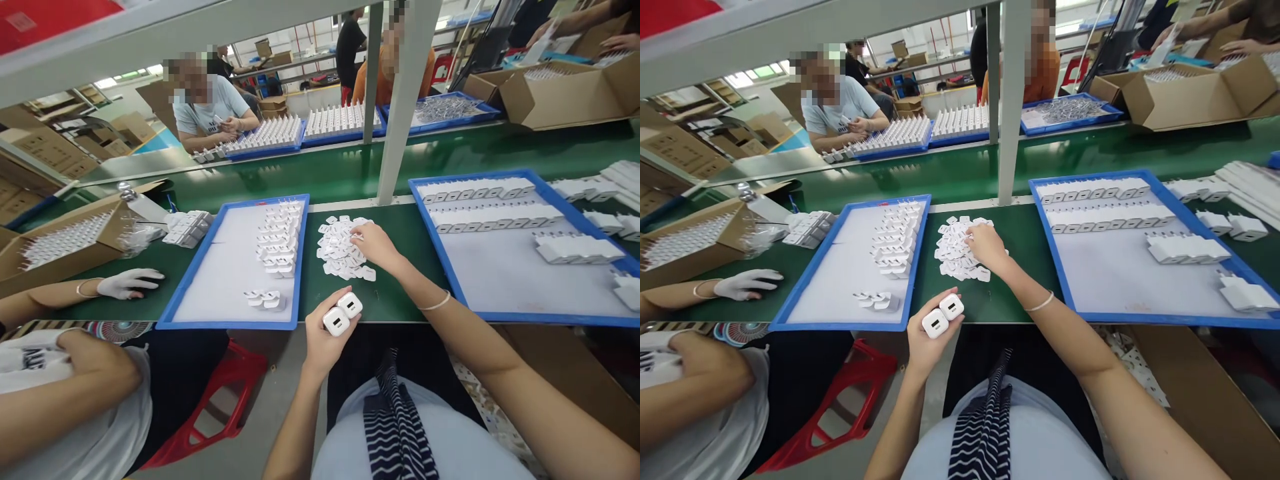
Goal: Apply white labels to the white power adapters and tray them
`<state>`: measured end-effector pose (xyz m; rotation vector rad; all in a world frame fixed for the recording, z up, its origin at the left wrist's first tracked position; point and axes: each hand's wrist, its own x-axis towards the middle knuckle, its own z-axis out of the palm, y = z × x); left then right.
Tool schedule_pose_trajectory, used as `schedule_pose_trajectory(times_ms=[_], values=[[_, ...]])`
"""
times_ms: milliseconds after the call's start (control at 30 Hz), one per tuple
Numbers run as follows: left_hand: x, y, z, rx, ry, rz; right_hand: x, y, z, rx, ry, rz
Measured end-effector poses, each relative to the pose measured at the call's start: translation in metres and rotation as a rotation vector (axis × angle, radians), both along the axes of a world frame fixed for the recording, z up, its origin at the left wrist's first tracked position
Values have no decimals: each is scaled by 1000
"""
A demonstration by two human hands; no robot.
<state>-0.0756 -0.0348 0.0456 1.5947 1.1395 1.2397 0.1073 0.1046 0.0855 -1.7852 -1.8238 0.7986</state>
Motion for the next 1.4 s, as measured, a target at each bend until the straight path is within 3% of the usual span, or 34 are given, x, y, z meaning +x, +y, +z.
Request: schedule_pose_trajectory(times_ms=[100,233,500,833,1133,1400], values=[[-2,-6,-6,-10,-26,-13,-9,23,-16,-32,-75,-46],[-5,-9,-15,-3,-20,-17,-14,27,-27,-74,-114,-48],[-6,-5,-12,15,6,-40,-17,26,-20,-94,-126,3],[-3,-8,-19,-24,11,-22,-33,17,-18,-16,-226,27],[-2,6,-13,-196,-143,-35,-10,13,-15,59,-108,48],[9,28,-1,-338,-266,-116,8,4,-27,210,82,26]])
